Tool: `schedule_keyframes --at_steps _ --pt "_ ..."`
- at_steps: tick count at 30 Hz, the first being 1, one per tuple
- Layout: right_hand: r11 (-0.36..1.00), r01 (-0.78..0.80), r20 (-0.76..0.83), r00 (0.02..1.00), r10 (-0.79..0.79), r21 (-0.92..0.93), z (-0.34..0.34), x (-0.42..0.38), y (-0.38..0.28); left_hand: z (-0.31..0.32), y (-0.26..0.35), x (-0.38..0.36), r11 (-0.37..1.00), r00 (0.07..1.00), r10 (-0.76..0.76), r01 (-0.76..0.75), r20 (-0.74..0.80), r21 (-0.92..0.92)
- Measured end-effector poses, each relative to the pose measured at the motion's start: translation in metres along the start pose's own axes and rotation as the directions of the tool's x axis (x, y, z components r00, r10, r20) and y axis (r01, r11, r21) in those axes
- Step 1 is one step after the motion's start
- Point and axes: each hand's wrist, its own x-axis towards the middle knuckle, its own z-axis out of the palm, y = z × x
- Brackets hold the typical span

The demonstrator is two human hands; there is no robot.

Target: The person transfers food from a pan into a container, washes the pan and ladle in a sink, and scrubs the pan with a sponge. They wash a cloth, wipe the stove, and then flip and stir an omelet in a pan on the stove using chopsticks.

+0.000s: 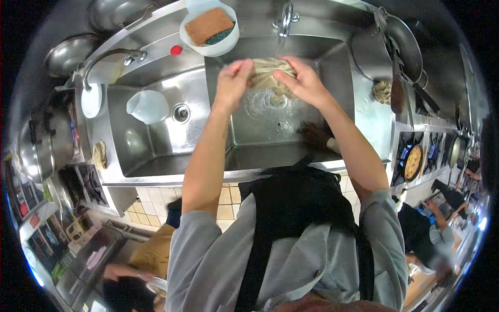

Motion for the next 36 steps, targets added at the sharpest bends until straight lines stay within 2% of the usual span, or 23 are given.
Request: schedule_keyframes --at_steps 2,6,8,10,12,13,14,15,16,17,18,20,22,23,24,26,27,28,30,31,32,34,36 --pt "0.965 0.121 0.061 0.992 -0.109 -0.232 0.005 0.004 0.008 -0.012 0.013 0.005 0.756 0.932 0.362 -0.309 0.025 0.577" --pt "0.854 0.168 0.04 0.985 -0.17 -0.493 0.013 0.007 0.002 -0.002 0.062 0.004 0.467 0.772 0.54 -0.606 0.335 0.644" --pt "0.855 0.225 0.06 0.973 -0.223 -0.467 0.02 0.02 -0.004 0.012 0.083 0.002 0.275 0.814 0.277 -0.576 0.51 0.77" --pt "0.854 0.276 0.073 0.959 -0.273 -0.441 0.016 0.031 -0.007 0.016 0.072 0.012 0.325 0.753 0.408 -0.648 0.517 0.688" --pt "0.924 -0.057 0.095 0.99 0.1 -0.378 0.007 0.043 -0.006 0.026 0.059 0.025 0.361 0.684 0.53 -0.716 0.5 0.597" --pt "0.978 -0.126 0.052 0.989 0.136 -0.164 0.009 0.046 0.002 0.034 0.051 0.029 0.556 0.732 0.598 -0.672 0.325 0.489" --pt "0.977 -0.138 0.039 0.988 0.146 -0.162 0.013 0.048 -0.001 0.041 0.042 0.034 0.714 0.781 0.609 -0.615 0.135 0.335" --pt "0.985 -0.154 0.017 0.988 0.155 -0.074 0.016 0.051 -0.008 0.047 0.032 0.039 0.896 0.917 0.373 -0.396 0.144 0.201" --pt "0.986 -0.163 -0.003 0.987 0.164 0.013 0.018 0.051 -0.014 0.049 0.022 0.041 0.897 0.916 0.37 -0.395 0.154 0.197" --pt "0.994 -0.051 -0.045 0.997 0.056 0.094 0.019 0.049 -0.017 0.051 0.016 0.041 0.959 0.945 0.281 -0.271 0.168 -0.076" --pt "0.994 -0.054 -0.058 0.997 0.059 0.092 0.014 0.049 -0.021 0.054 0.01 0.043 0.934 0.959 0.193 -0.114 0.21 -0.337" --pt "0.937 -0.302 -0.015 0.951 0.309 0.177 0.002 0.05 -0.027 0.049 -0.013 0.048 0.922 0.929 0.238 -0.125 0.282 -0.366" --pt "0.98 -0.144 -0.14 0.977 0.163 0.134 -0.014 0.042 -0.021 0.045 -0.03 0.047 0.947 0.849 0.242 -0.313 0.47 0.078" --pt "0.926 -0.164 -0.202 0.949 0.242 0.339 -0.022 0.035 -0.037 0.045 0.005 0.035 0.874 0.839 -0.086 -0.195 0.537 0.445" --pt "0.834 -0.155 -0.244 0.914 0.325 0.529 -0.031 0.028 -0.047 0.043 0.001 0.035 0.872 0.836 -0.082 -0.203 0.543 0.445" --pt "0.792 -0.091 -0.269 0.912 0.309 0.603 -0.055 0.008 -0.044 0.036 -0.029 0.039 0.964 0.851 -0.086 -0.06 0.517 0.26" --pt "0.74 -0.027 -0.293 0.908 0.3 0.672 -0.062 0.001 -0.042 0.041 -0.037 0.034 0.991 0.923 -0.047 0.093 0.383 -0.102" --pt "0.743 -0.01 -0.311 0.904 0.293 0.669 -0.06 -0.007 -0.038 0.044 -0.042 0.04 0.992 0.916 -0.039 0.085 0.398 -0.098" --pt "0.647 -0.072 -0.292 0.851 0.437 0.759 -0.049 -0.029 -0.019 0.057 -0.023 0.039 0.748 0.956 -0.008 0.201 0.294 -0.632" --pt "0.598 -0.151 -0.223 0.834 0.505 0.787 -0.04 -0.035 0.006 0.055 -0.062 0.062 0.901 0.891 0.42 -0.386 0.173 -0.199" --pt "0.545 -0.221 -0.161 0.808 0.567 0.809 -0.03 -0.039 0.03 0.065 -0.043 0.06 0.899 0.883 0.425 -0.385 0.199 -0.21" --pt "0.5 -0.367 -0.064 0.754 0.654 0.784 -0.004 -0.045 0.051 0.101 0.012 0.04 0.716 0.988 -0.083 0.152 0.134 -0.681" --pt "0.334 -0.419 0.078 0.713 0.697 0.844 0.011 -0.036 0.055 0.111 0.015 0.035 0.796 0.987 -0.096 0.154 0.129 -0.586"
